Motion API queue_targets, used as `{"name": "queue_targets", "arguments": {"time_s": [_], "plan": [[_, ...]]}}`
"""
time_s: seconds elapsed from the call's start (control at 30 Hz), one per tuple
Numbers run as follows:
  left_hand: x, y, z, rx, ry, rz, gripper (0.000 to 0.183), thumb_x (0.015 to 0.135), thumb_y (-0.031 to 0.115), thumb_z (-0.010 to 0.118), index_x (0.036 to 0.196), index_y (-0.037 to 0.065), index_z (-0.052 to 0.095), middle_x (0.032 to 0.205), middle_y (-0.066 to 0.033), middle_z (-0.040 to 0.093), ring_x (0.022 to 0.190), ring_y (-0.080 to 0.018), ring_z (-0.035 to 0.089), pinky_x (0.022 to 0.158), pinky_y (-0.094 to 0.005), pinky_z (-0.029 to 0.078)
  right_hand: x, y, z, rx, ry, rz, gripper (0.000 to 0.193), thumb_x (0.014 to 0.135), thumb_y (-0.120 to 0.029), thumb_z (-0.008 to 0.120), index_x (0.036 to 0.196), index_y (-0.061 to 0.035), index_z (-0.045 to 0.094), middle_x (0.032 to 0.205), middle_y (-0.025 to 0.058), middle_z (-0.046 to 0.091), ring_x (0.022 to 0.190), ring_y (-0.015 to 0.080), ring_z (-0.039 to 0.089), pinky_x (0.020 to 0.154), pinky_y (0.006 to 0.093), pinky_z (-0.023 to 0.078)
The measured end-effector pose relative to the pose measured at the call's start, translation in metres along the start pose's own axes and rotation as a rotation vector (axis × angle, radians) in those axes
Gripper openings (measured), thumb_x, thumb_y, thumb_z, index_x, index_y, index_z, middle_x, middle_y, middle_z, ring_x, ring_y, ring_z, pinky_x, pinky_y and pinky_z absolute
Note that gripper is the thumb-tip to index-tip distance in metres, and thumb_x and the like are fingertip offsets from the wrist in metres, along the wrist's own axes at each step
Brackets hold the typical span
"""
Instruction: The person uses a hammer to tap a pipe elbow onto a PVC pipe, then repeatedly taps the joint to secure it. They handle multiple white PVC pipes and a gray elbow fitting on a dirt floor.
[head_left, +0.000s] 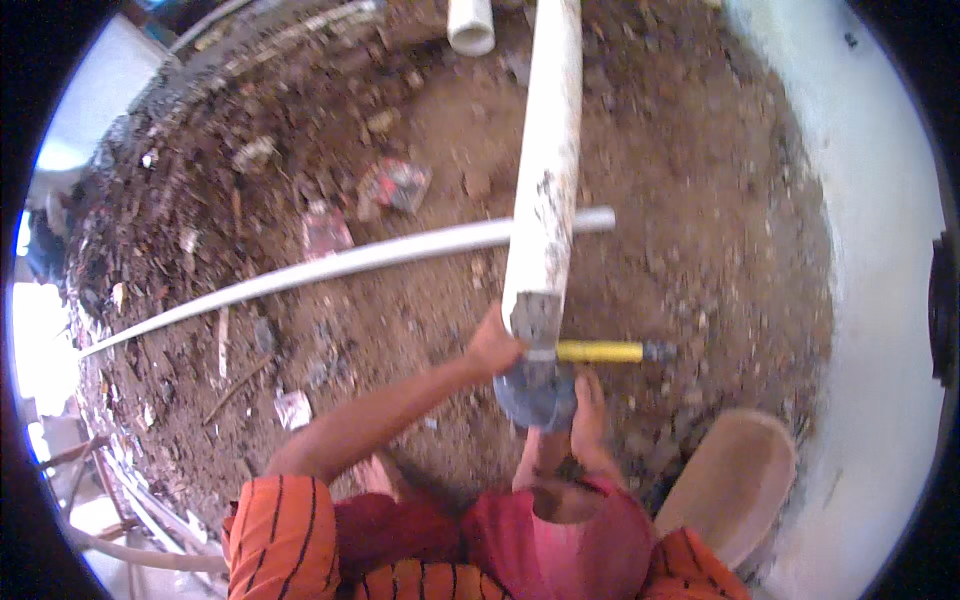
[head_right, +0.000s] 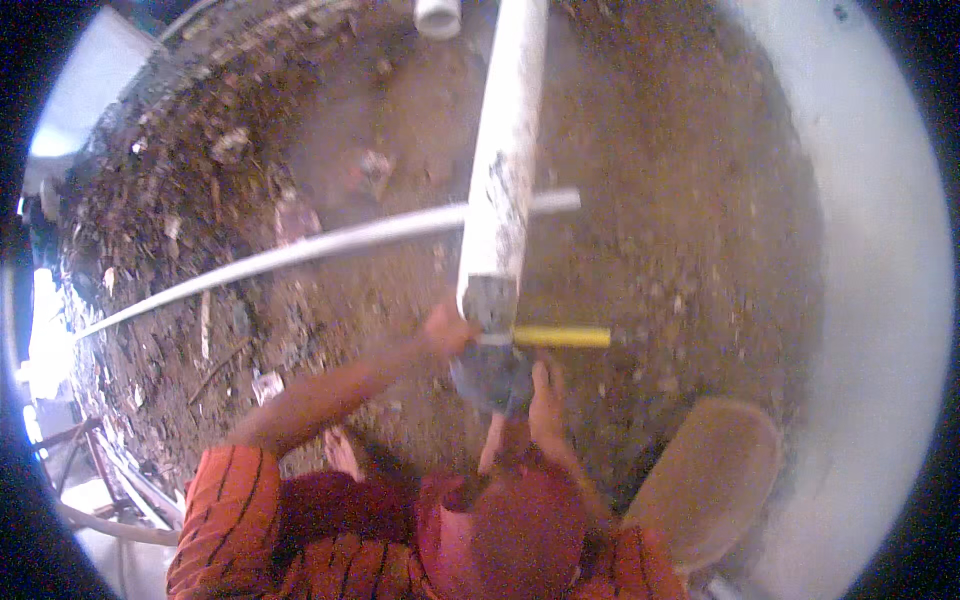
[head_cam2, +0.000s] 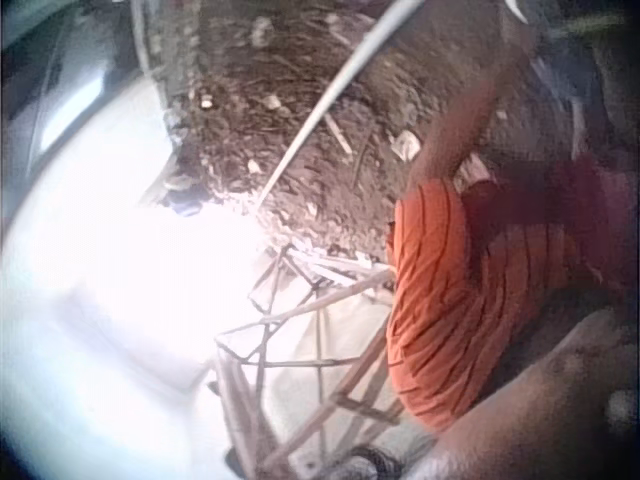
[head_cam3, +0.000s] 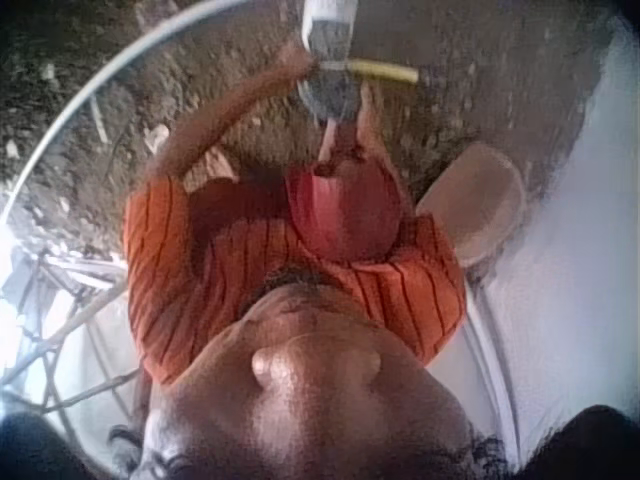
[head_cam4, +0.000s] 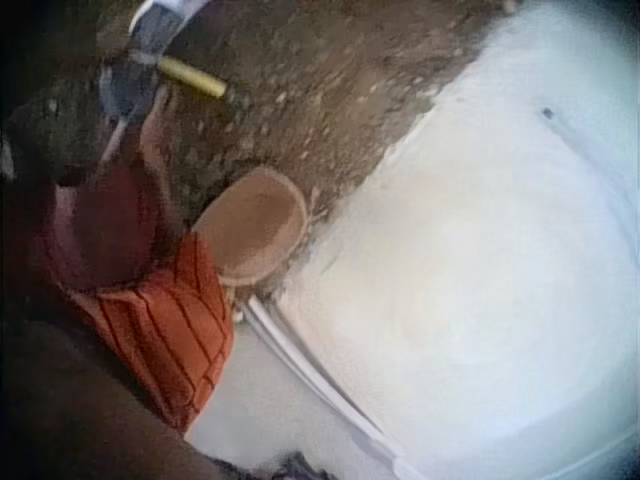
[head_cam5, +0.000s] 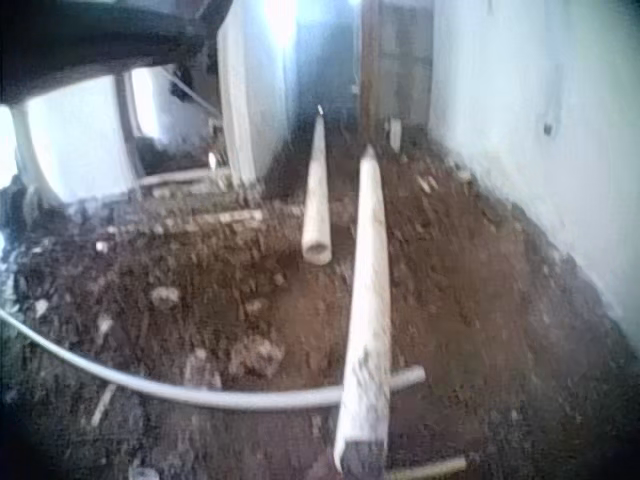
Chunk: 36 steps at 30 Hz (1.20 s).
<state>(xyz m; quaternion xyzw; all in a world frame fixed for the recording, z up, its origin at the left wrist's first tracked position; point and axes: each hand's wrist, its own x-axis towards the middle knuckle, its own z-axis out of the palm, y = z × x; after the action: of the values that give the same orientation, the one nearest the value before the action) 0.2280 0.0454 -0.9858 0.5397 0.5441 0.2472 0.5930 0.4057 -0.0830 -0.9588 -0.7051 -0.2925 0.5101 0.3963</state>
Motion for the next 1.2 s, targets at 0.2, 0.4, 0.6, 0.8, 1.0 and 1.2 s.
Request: {"name": "queue_targets", "arguments": {"time_s": [0.2, 0.4, 0.6, 0.8, 1.0, 1.2], "plan": [[-0.011, 0.032, -0.009, 0.039, 0.006, -0.125, 0.067, 0.068, 0.02, 0.069, 0.125, -0.002, 0.039, 0.118, -0.0225, 0.053, 0.114, -0.0367, 0.052, 0.097, -0.0405, 0.043, -0.045, -0.045, 0.021, 0.072, -0.022, -0.133, 0.063, 0.084, -0.027, 0.061, 0.137, -0.0034, 0.035, 0.131, 0.0159, 0.048, 0.118, 0.029, 0.047, 0.102, 0.0377, 0.034], [-0.008, 0.031, -0.005, 0.027, -0.027, -0.13, 0.067, 0.069, 0.022, 0.068, 0.125, -0.001, 0.039, 0.118, -0.0216, 0.052, 0.113, -0.0346, 0.053, 0.096, -0.0401, 0.043, -0.038, 0.004, -0.001, -0.145, 0.008, -0.111, 0.06, 0.08, -0.025, 0.066, 0.13, -0.0033, 0.042, 0.129, 0.0214, 0.048, 0.118, 0.0331, 0.047, 0.099, 0.0411, 0.037], [0.001, 0.004, 0.0, 0.044, -0.018, -0.022, 0.068, 0.069, 0.022, 0.069, 0.126, -0.001, 0.039, 0.118, -0.021, 0.051, 0.115, -0.0344, 0.052, 0.096, -0.0396, 0.042, -0.042, -0.011, 0.008, -0.325, 0.102, -0.206, 0.051, 0.081, -0.025, 0.064, 0.124, -0.0026, 0.048, 0.123, 0.0216, 0.052, 0.113, 0.0329, 0.05, 0.096, 0.0411, 0.04], [-0.004, 0.012, -0.004, 0.058, -0.018, -0.033, 0.067, 0.07, 0.023, 0.069, 0.124, -0.002, 0.039, 0.117, -0.0222, 0.051, 0.114, -0.0349, 0.052, 0.095, -0.04, 0.043, -0.085, -0.06, 0.037, -0.882, 0.355, -0.488, 0.043, 0.082, -0.025, 0.062, 0.117, -0.0019, 0.053, 0.118, 0.0219, 0.055, 0.109, 0.0327, 0.054, 0.092, 0.0412, 0.042], [-0.013, 0.026, -0.008, 0.085, 0.025, -0.089, 0.063, 0.07, 0.019, 0.066, 0.122, -0.002, 0.038, 0.114, -0.024, 0.053, 0.112, -0.0363, 0.054, 0.094, -0.0413, 0.043, -0.044, -0.027, 0.02, -0.588, 0.288, -0.367, 0.032, 0.086, -0.028, 0.058, 0.102, -0.001, 0.06, 0.102, 0.0182, 0.061, 0.096, 0.0283, 0.057, 0.082, 0.0399, 0.044], [-0.048, 0.06, -0.048, 0.127, 0.025, -0.161, 0.06, 0.071, 0.015, 0.061, 0.124, -0.003, 0.038, 0.114, -0.0259, 0.054, 0.11, -0.0397, 0.054, 0.094, -0.0428, 0.043, 0.076, -0.045, -0.013, -0.221, 0.119, -0.402, 0.034, 0.094, -0.032, 0.047, 0.08, -0.0036, 0.058, 0.079, 0.0068, 0.058, 0.068, 0.0158, 0.048, 0.061, 0.0338, 0.04]]}}
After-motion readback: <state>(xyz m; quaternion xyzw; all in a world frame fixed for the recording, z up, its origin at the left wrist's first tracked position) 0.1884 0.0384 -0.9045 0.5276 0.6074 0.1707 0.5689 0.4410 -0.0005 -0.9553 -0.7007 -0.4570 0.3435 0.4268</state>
